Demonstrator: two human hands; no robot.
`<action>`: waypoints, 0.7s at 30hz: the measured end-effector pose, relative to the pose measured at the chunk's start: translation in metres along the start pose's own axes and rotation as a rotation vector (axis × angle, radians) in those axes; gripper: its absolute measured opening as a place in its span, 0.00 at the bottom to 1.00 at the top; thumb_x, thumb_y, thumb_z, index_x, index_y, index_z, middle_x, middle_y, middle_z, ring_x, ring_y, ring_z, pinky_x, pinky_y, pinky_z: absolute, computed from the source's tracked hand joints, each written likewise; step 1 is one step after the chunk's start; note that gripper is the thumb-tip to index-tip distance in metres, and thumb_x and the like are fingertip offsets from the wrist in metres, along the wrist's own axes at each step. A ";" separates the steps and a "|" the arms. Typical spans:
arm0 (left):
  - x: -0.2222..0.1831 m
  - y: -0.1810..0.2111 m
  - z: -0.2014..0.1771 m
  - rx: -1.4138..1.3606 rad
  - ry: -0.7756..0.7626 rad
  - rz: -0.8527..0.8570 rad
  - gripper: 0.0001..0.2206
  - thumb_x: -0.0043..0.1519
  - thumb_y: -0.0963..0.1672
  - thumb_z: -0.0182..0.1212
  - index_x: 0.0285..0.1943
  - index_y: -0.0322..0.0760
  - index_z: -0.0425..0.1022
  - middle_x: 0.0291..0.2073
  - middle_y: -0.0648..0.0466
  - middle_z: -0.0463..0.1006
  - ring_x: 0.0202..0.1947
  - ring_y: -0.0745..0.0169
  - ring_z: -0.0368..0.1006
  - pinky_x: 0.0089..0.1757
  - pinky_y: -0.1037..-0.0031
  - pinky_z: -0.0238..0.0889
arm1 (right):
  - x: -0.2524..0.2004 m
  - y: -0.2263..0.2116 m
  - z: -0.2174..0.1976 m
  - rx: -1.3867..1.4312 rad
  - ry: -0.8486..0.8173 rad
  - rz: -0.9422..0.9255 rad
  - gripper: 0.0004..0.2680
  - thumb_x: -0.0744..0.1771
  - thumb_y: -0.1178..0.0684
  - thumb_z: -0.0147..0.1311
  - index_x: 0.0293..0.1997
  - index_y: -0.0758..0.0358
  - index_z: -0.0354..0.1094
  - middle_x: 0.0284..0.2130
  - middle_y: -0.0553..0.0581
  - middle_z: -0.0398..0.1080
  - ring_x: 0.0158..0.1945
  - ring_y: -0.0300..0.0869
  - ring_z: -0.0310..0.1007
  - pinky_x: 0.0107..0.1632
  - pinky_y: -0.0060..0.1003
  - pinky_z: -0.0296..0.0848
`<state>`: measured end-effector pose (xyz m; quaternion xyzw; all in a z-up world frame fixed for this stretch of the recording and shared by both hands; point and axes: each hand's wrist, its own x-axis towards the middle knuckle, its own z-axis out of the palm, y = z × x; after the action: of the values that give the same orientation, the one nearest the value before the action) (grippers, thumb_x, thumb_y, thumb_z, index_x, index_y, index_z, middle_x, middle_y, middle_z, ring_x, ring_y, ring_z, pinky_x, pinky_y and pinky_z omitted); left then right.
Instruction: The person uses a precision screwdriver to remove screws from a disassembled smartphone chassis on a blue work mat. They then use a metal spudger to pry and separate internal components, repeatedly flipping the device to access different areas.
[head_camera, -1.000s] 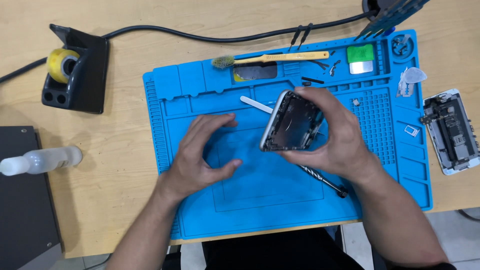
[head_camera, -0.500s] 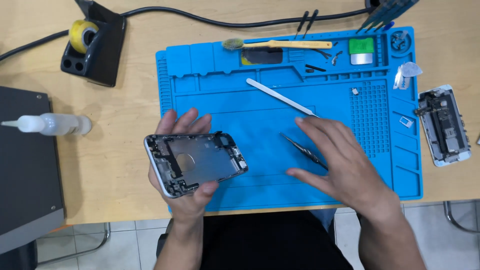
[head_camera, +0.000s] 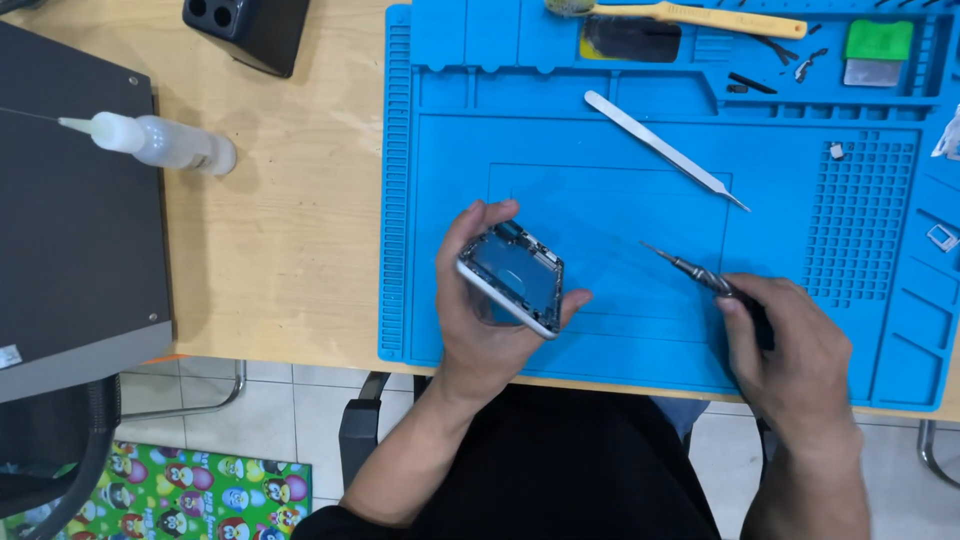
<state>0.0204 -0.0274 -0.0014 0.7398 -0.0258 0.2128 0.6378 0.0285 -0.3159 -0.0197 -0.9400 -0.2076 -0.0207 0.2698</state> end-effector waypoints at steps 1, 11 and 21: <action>0.001 0.000 0.000 0.002 -0.025 -0.002 0.44 0.57 0.45 0.80 0.78 0.39 0.50 0.68 0.46 0.67 0.72 0.50 0.67 0.73 0.57 0.60 | -0.002 0.001 0.001 -0.008 0.023 0.046 0.09 0.73 0.58 0.55 0.57 0.72 0.73 0.49 0.65 0.77 0.49 0.53 0.78 0.50 0.42 0.74; -0.003 -0.005 -0.001 -0.063 0.183 0.099 0.37 0.56 0.44 0.79 0.72 0.40 0.58 0.65 0.41 0.69 0.67 0.47 0.70 0.63 0.61 0.76 | 0.002 -0.061 -0.023 0.142 0.206 -0.136 0.08 0.68 0.61 0.60 0.47 0.80 0.73 0.37 0.73 0.76 0.37 0.59 0.79 0.43 0.47 0.78; -0.004 -0.011 0.001 0.011 0.314 0.228 0.38 0.59 0.49 0.75 0.73 0.44 0.53 0.65 0.52 0.68 0.68 0.54 0.68 0.71 0.57 0.66 | 0.028 -0.120 -0.018 0.435 0.123 -0.248 0.08 0.64 0.61 0.62 0.45 0.67 0.72 0.36 0.62 0.74 0.32 0.48 0.78 0.37 0.39 0.81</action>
<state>0.0200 -0.0273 -0.0133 0.6932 -0.0085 0.3967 0.6017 0.0068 -0.2219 0.0595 -0.8241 -0.3043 -0.0657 0.4733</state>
